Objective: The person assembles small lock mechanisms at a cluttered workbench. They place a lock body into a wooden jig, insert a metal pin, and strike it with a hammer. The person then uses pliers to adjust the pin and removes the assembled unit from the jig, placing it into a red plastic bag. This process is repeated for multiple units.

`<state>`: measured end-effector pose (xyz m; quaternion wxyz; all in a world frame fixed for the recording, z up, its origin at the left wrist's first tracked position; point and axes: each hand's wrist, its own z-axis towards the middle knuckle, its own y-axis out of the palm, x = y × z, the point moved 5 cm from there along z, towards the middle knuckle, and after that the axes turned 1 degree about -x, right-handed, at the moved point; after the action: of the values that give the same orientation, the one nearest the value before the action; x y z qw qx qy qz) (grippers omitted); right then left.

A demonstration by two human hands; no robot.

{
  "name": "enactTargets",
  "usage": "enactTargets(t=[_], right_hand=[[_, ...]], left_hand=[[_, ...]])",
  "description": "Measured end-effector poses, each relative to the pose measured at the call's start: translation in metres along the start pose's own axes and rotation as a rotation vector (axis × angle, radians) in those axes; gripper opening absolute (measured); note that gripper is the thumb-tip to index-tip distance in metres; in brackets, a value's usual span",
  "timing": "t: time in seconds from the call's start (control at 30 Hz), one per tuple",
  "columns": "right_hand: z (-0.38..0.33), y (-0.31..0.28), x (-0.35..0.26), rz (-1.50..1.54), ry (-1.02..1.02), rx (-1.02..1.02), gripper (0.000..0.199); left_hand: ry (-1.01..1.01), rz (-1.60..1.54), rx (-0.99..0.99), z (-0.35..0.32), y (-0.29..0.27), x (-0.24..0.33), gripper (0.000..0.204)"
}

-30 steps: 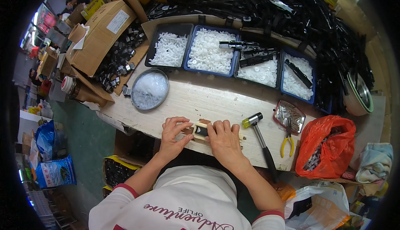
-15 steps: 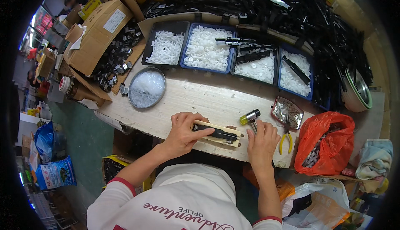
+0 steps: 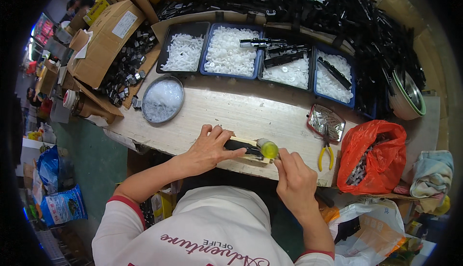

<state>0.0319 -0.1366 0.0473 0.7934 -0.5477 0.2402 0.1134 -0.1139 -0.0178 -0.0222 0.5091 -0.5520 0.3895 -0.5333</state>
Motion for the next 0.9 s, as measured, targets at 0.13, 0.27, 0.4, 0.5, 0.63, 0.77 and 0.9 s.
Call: enactTargets(t=[0.13, 0.27, 0.4, 0.5, 0.63, 0.77, 0.9], right_hand=[[-0.009, 0.027, 0.001, -0.178, 0.029, -0.148, 0.017], [-0.001, 0.016, -0.004, -0.204, -0.006, -0.088, 0.016], [-0.006, 0.033, -0.002, -0.283, -0.033, -0.188, 0.016], [-0.011, 0.040, -0.001, -0.331, 0.006, -0.267, 0.017], [-0.003, 0.035, 0.006, -0.264, -0.030, -0.286, 0.018], [0.010, 0.017, -0.017, -0.048, -0.117, 0.013, 0.016], [0.022, 0.052, -0.018, -0.155, -0.054, -0.167, 0.014]], left_hand=[[0.013, -0.004, -0.026, 0.004, -0.004, 0.003, 0.048], [-0.004, 0.009, -0.033, 0.004, -0.004, 0.004, 0.045], [0.005, -0.002, 0.008, 0.006, -0.006, 0.004, 0.046], [-0.007, -0.092, 0.028, 0.008, -0.006, 0.000, 0.051], [-0.171, -0.313, 0.093, 0.008, -0.005, -0.012, 0.060], [-0.240, -0.389, 0.181, 0.005, -0.004, -0.017, 0.064], [-0.251, -0.411, 0.276, -0.001, -0.004, -0.015, 0.068]])
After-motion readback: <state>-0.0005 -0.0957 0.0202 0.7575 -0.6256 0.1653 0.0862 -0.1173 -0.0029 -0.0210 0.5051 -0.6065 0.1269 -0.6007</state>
